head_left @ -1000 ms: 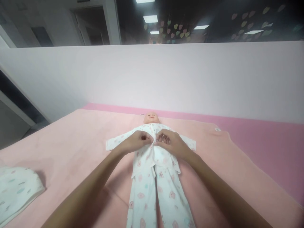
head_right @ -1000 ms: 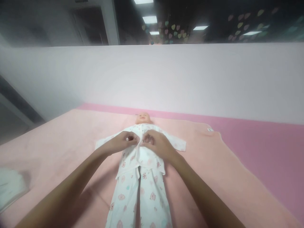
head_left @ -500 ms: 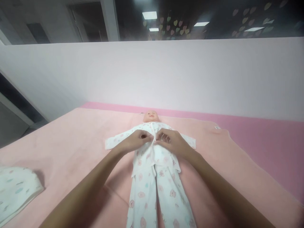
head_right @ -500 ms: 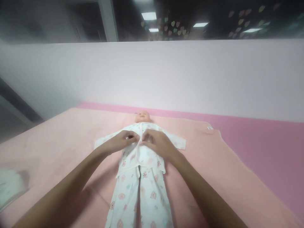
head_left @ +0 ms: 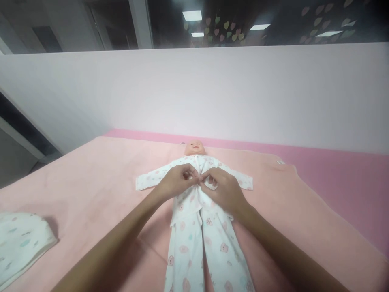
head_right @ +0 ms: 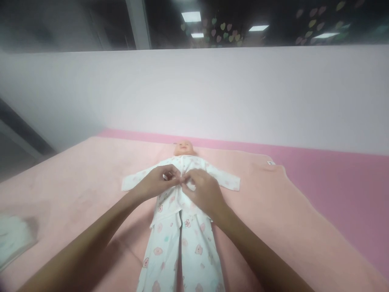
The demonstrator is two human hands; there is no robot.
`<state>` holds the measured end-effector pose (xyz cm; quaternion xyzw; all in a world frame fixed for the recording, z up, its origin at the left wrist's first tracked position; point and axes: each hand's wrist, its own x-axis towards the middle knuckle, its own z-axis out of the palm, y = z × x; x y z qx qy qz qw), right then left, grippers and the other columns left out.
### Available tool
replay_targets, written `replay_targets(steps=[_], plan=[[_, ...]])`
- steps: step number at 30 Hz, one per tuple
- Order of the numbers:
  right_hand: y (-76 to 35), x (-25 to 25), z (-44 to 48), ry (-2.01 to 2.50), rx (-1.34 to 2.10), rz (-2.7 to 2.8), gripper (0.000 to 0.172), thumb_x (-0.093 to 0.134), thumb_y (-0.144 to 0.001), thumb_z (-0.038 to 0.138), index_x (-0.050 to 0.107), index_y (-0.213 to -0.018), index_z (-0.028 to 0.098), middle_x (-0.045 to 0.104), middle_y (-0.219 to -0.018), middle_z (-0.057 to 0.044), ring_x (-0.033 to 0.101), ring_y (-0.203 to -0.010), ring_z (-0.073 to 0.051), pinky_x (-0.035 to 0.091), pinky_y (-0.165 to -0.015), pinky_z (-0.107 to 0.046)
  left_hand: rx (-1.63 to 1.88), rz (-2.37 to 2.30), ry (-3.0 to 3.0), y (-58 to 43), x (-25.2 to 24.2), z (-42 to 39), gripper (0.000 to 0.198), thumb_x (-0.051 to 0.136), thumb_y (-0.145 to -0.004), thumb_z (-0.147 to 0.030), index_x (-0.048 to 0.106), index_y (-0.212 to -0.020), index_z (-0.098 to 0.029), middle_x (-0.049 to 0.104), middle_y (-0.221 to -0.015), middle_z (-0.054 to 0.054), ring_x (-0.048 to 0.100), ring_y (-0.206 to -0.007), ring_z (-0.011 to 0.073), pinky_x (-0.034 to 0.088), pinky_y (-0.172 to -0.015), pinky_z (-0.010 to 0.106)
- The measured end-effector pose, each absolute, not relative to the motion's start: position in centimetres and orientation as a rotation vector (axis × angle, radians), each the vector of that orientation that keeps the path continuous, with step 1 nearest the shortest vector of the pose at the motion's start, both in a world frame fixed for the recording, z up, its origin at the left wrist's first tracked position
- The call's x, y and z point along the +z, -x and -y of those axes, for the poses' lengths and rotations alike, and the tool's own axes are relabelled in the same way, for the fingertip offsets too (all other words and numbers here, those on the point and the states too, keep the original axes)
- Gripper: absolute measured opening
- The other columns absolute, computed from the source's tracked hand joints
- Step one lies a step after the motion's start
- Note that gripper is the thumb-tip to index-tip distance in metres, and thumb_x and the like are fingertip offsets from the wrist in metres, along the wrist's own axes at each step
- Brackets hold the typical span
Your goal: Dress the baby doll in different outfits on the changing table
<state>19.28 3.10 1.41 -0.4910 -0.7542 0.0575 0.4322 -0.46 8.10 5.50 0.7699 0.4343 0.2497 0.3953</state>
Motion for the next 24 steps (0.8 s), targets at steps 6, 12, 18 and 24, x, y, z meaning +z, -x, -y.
replay_targets(steps=[6,12,18,24], plan=[[-19.6,0.9,-3.5,1.182,0.351,1.819,0.007,0.070,-0.093,0.030,0.067,-0.088,0.025,0.067,-0.084,-0.003,0.058,-0.072,-0.019,0.047,-0.065,-0.034,0.682,-1.116,-1.931,0.1,5.2,-7.8,0.022,0.070,-0.086,-0.043,0.067,-0.088,-0.022,0.074,-0.085,0.002,0.064,-0.074,0.0174,0.045,-0.066,0.027],[-20.0,0.5,-3.8,1.169,0.348,1.849,0.011,0.071,-0.093,0.031,0.064,-0.088,0.024,0.065,-0.085,-0.002,0.055,-0.072,-0.018,0.046,-0.066,-0.033,0.753,-1.078,-1.841,0.1,5.1,-7.9,0.022,0.070,-0.086,-0.035,0.058,-0.101,-0.024,0.075,-0.082,-0.001,0.066,-0.073,0.0165,0.044,-0.063,0.025],[-19.8,0.5,-3.5,1.156,0.188,1.918,0.010,0.065,-0.098,0.028,0.062,-0.089,0.023,0.062,-0.084,-0.003,0.054,-0.074,-0.018,0.044,-0.068,-0.033,0.749,-1.085,-1.889,-0.2,5.5,-7.1,0.015,0.065,-0.089,-0.031,0.056,-0.099,-0.025,0.077,-0.084,-0.002,0.068,-0.073,0.0162,0.047,-0.066,0.026],[-19.6,0.3,-3.4,1.168,0.086,1.935,0.010,0.062,-0.098,0.024,0.058,-0.088,0.023,0.060,-0.081,-0.002,0.055,-0.074,-0.018,0.045,-0.067,-0.032,0.714,-1.106,-1.919,-0.3,5.4,-6.9,0.020,0.067,-0.088,-0.034,0.057,-0.102,-0.025,0.076,-0.087,-0.001,0.068,-0.073,0.0165,0.049,-0.065,0.027]])
